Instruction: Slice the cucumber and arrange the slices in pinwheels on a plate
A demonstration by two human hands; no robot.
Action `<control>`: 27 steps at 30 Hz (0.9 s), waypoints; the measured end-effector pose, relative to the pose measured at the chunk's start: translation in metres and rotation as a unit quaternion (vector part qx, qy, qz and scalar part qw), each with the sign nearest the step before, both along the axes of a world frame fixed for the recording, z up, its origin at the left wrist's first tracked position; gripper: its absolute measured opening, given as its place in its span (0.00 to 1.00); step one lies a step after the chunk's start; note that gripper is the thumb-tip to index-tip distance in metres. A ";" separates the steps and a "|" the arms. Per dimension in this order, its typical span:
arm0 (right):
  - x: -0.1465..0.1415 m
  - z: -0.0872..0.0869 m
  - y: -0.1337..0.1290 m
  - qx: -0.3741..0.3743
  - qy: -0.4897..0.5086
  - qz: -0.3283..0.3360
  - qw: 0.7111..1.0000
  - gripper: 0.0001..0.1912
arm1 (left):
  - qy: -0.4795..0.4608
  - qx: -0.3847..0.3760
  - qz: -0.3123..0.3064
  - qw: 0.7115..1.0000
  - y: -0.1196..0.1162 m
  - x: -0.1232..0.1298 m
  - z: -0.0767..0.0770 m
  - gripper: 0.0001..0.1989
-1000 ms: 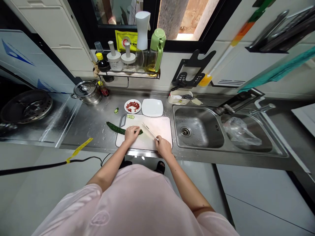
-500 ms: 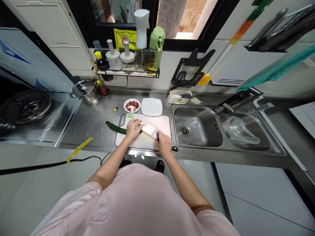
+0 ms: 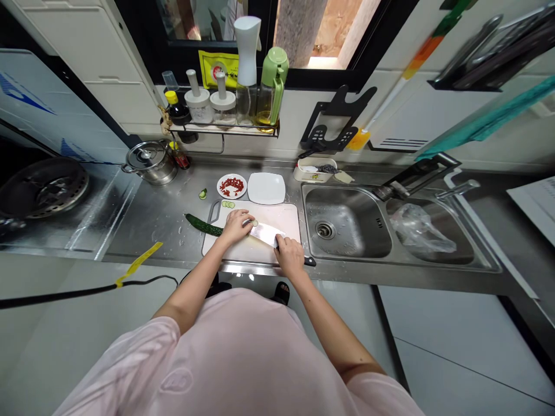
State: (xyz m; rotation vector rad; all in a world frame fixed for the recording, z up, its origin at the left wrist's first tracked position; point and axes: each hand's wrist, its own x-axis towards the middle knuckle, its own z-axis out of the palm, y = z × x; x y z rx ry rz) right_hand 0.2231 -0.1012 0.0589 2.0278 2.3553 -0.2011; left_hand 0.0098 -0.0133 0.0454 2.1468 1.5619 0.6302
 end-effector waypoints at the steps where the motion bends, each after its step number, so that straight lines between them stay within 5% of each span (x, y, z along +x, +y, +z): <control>1: 0.000 -0.001 0.000 0.000 0.000 0.003 1.000 0.22 | -0.008 -0.006 -0.006 1.000 0.001 0.000 0.000 0.10; 11: 0.001 -0.005 -0.004 -0.015 -0.001 -0.010 1.000 0.21 | -0.049 -0.024 0.020 0.998 -0.003 0.005 0.005 0.04; 19: 0.015 -0.013 -0.004 -0.031 0.010 -0.037 0.999 0.21 | -0.097 -0.104 0.256 0.956 0.019 -0.015 -0.018 0.07; 27: 0.019 -0.023 -0.005 -0.013 0.033 -0.057 0.998 0.20 | -0.046 -0.099 0.339 0.934 0.048 -0.025 -0.032 0.06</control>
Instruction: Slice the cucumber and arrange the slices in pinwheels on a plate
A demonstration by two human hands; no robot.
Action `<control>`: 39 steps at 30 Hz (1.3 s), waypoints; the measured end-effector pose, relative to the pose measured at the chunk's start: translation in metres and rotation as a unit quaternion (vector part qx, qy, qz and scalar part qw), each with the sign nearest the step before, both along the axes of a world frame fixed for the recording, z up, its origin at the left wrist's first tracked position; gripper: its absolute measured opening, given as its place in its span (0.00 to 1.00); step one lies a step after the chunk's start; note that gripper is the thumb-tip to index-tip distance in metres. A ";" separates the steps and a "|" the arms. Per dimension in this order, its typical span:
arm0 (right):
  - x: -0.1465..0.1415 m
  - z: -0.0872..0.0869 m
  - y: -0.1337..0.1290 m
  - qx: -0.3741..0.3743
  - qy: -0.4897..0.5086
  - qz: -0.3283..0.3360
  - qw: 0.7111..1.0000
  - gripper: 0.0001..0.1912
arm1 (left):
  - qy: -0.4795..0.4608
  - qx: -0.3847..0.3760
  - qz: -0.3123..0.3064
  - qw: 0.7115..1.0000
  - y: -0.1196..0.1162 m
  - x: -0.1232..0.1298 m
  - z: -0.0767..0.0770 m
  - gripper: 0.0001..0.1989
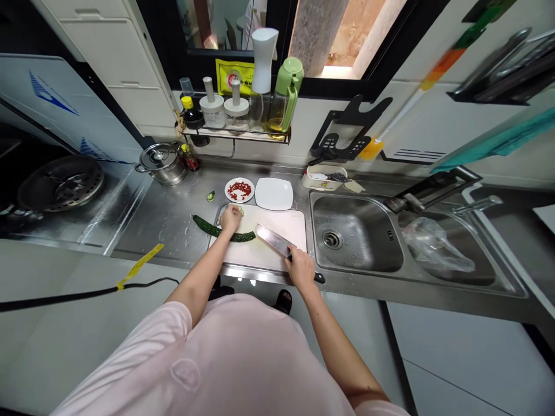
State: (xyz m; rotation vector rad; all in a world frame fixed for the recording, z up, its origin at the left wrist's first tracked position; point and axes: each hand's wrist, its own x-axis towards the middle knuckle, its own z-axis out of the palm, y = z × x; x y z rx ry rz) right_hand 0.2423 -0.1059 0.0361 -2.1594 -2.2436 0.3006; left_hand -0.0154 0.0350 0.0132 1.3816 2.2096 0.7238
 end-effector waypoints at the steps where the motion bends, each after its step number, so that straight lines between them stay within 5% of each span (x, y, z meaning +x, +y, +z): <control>1: 0.000 0.000 0.000 0.001 0.004 0.001 1.000 0.20 | 0.005 -0.001 0.003 1.000 0.003 0.001 -0.001 0.06; 8: -0.003 0.003 0.001 -0.010 0.018 0.000 1.000 0.19 | 0.055 -0.007 0.019 0.998 0.015 0.005 -0.004 0.08; 39: 0.002 -0.004 0.011 0.021 0.067 -0.006 0.998 0.17 | 0.181 0.000 -0.113 0.977 0.016 -0.002 -0.017 0.11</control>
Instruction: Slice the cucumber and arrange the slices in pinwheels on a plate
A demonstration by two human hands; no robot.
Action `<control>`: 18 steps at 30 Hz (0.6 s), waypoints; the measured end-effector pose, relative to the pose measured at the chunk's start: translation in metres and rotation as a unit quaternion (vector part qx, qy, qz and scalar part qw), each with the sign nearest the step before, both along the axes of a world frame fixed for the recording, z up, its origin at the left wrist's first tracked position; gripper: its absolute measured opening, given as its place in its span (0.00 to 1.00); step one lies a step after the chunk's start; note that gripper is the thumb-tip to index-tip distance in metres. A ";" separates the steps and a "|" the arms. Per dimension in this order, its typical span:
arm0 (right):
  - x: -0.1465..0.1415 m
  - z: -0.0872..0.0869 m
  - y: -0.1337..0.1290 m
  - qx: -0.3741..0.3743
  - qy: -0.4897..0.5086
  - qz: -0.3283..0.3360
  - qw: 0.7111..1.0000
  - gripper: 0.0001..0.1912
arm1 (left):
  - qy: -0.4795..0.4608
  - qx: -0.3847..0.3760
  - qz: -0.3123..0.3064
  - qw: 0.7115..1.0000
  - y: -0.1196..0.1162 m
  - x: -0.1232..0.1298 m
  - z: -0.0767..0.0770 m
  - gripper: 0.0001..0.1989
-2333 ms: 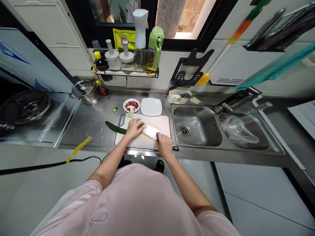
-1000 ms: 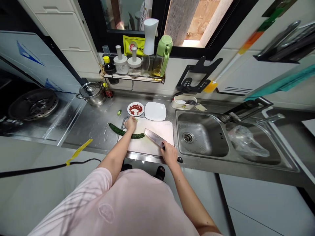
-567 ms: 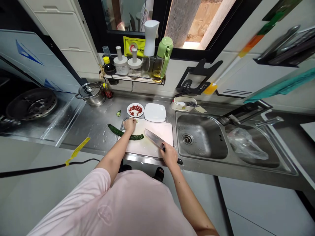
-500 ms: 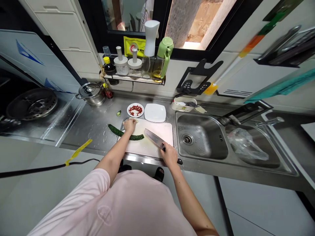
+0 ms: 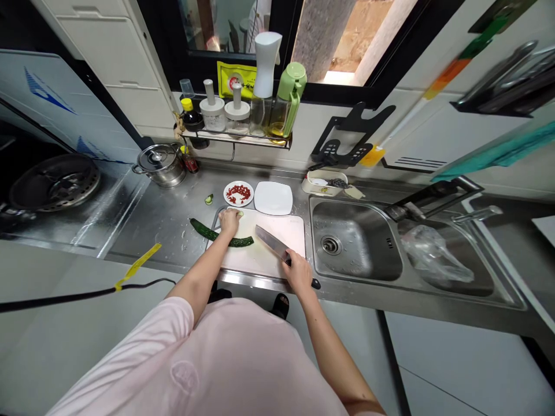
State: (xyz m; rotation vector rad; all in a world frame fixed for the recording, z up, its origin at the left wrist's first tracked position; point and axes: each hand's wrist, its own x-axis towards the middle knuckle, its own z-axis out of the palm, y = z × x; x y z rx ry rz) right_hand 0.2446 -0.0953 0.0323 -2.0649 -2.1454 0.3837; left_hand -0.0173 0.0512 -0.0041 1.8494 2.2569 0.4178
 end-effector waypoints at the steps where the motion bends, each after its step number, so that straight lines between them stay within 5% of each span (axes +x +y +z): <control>1: 0.001 -0.001 0.000 -0.001 0.001 -0.002 1.000 0.17 | -0.001 0.003 -0.001 1.000 0.000 0.000 -0.001 0.11; 18: 0.005 -0.006 -0.002 0.006 0.028 -0.015 0.999 0.15 | -0.031 -0.010 0.058 0.998 -0.004 -0.005 0.004 0.15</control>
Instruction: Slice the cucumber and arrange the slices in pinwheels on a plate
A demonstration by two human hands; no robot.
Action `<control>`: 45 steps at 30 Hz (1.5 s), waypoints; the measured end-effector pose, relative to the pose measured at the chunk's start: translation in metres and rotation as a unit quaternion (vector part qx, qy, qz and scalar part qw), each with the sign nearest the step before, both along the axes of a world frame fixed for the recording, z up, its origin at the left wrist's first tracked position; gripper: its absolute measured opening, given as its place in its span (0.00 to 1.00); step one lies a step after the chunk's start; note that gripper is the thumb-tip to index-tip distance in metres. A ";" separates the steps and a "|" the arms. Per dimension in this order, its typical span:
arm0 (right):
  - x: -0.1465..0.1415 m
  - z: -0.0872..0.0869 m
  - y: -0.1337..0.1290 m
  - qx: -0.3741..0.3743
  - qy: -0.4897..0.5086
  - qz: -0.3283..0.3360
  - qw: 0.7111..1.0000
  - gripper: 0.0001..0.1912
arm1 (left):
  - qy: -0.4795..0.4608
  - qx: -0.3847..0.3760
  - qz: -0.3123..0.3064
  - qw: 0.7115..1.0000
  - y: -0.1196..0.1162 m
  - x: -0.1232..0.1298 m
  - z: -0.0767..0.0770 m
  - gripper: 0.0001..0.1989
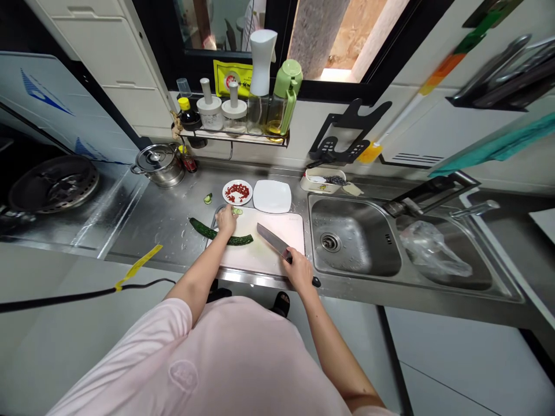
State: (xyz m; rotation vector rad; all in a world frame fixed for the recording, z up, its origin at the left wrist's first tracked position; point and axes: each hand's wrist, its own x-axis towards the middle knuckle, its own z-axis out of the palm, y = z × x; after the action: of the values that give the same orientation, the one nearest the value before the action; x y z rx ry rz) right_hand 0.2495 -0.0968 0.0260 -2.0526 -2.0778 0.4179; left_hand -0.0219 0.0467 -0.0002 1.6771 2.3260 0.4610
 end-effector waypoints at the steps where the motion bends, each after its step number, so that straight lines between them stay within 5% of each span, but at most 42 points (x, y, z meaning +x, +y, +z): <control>1: 0.000 0.000 0.000 0.001 0.001 -0.001 1.000 0.15 | 0.004 -0.007 0.009 1.000 0.000 -0.001 -0.001 0.14; 12: 0.000 0.002 0.000 0.014 0.008 0.005 1.000 0.13 | 0.005 -0.012 0.029 0.999 0.006 -0.003 -0.006 0.09; 21: 0.000 0.007 -0.002 0.000 0.024 -0.010 1.000 0.13 | -0.008 -0.012 0.033 0.999 0.001 -0.003 0.006 0.10; 35: -0.013 0.013 0.003 -0.073 0.050 -0.064 0.994 0.16 | -0.012 0.054 -0.117 0.992 -0.072 0.007 0.025 0.11; 45: -0.036 0.022 0.010 -0.099 0.024 0.017 0.995 0.16 | -0.024 0.070 -0.157 0.985 -0.092 0.007 0.021 0.12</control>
State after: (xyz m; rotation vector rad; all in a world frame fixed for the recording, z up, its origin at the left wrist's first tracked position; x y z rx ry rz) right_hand 0.2134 -0.0872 0.0478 -2.0908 -2.1218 0.6995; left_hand -0.0148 -0.0450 0.0209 2.0277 1.9845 0.6018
